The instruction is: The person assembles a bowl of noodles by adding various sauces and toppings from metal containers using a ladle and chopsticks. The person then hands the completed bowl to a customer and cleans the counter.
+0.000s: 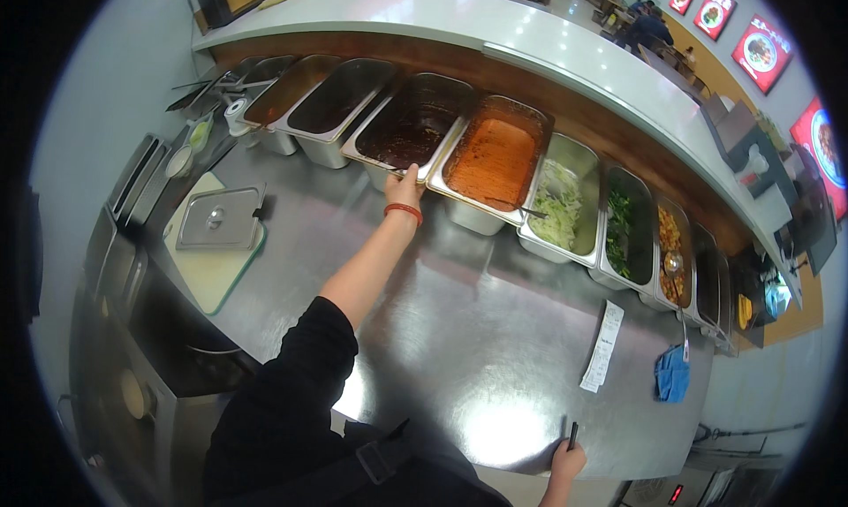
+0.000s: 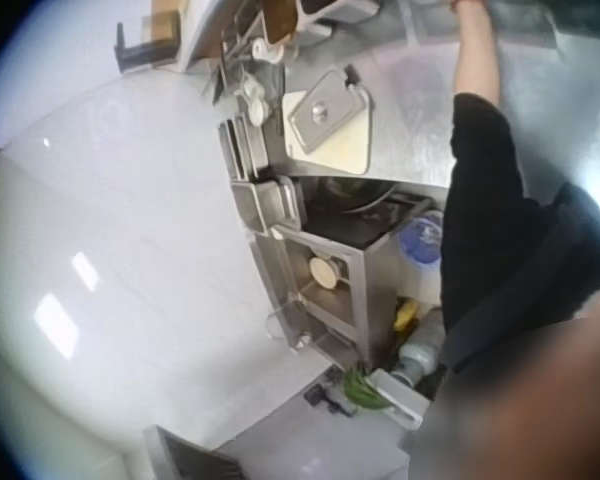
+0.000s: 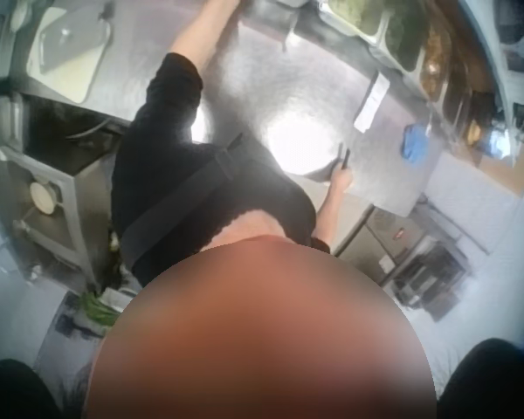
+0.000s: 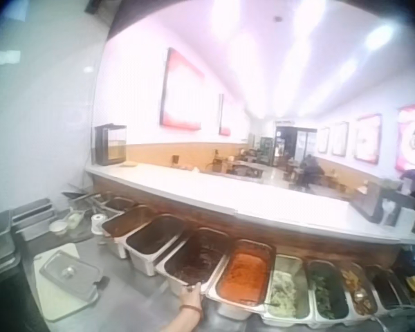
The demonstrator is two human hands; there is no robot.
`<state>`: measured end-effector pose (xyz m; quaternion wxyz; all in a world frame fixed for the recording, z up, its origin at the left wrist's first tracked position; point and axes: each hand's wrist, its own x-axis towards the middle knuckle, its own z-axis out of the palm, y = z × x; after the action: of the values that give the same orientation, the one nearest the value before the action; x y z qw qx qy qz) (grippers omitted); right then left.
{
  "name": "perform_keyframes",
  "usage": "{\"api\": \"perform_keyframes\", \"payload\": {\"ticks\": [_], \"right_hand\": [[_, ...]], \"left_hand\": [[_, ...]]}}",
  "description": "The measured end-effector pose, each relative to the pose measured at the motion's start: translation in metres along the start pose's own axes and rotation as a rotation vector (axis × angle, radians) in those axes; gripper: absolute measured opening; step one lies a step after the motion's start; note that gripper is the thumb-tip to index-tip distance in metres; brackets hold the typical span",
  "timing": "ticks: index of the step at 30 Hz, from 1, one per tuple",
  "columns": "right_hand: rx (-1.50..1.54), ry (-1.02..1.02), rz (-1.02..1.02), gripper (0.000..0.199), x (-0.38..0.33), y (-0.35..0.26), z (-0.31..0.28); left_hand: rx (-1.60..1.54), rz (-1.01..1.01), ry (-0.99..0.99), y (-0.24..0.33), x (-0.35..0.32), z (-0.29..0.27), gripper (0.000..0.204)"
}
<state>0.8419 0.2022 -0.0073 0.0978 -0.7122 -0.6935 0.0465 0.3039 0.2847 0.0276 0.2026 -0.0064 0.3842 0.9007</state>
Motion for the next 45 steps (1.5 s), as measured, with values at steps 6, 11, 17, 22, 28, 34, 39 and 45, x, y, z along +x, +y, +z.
{"api": "perform_keyframes", "payload": {"ticks": [6, 11, 17, 22, 28, 34, 39, 45], "right_hand": [[-0.013, 0.010, 0.003, 0.026, 0.003, -0.002, 0.003], [-0.078, -0.105, 0.028, 0.026, 0.006, 0.008, 0.003], [-0.052, -0.090, 0.047, 0.026, 0.013, 0.034, 0.018], [-0.141, -0.200, 0.115, 0.036, 0.009, 0.010, -0.005], [-0.180, -0.288, 0.182, 0.040, 0.005, -0.019, -0.023], [-0.185, -0.274, 0.159, 0.041, 0.009, -0.006, -0.013], [-0.211, -0.283, 0.188, 0.042, 0.010, -0.006, -0.014], [-0.209, -0.286, 0.193, 0.042, 0.008, -0.007, -0.015]], "left_hand": [[-0.049, -0.076, 0.015, 0.010, -0.004, -0.019, 0.015], [-0.067, 0.072, 0.164, 0.049, 0.041, -0.060, 0.014], [-0.046, 0.102, 0.203, 0.111, 0.111, -0.080, 0.016], [0.134, 0.007, 0.154, 0.122, 0.132, -0.076, 0.021], [0.216, 0.014, 0.076, 0.116, 0.138, -0.081, 0.019], [0.233, 0.030, 0.124, 0.111, 0.123, -0.076, 0.011], [0.228, 0.048, 0.103, 0.112, 0.116, -0.073, 0.014], [0.222, 0.064, 0.145, 0.108, 0.115, -0.069, 0.014]]}}
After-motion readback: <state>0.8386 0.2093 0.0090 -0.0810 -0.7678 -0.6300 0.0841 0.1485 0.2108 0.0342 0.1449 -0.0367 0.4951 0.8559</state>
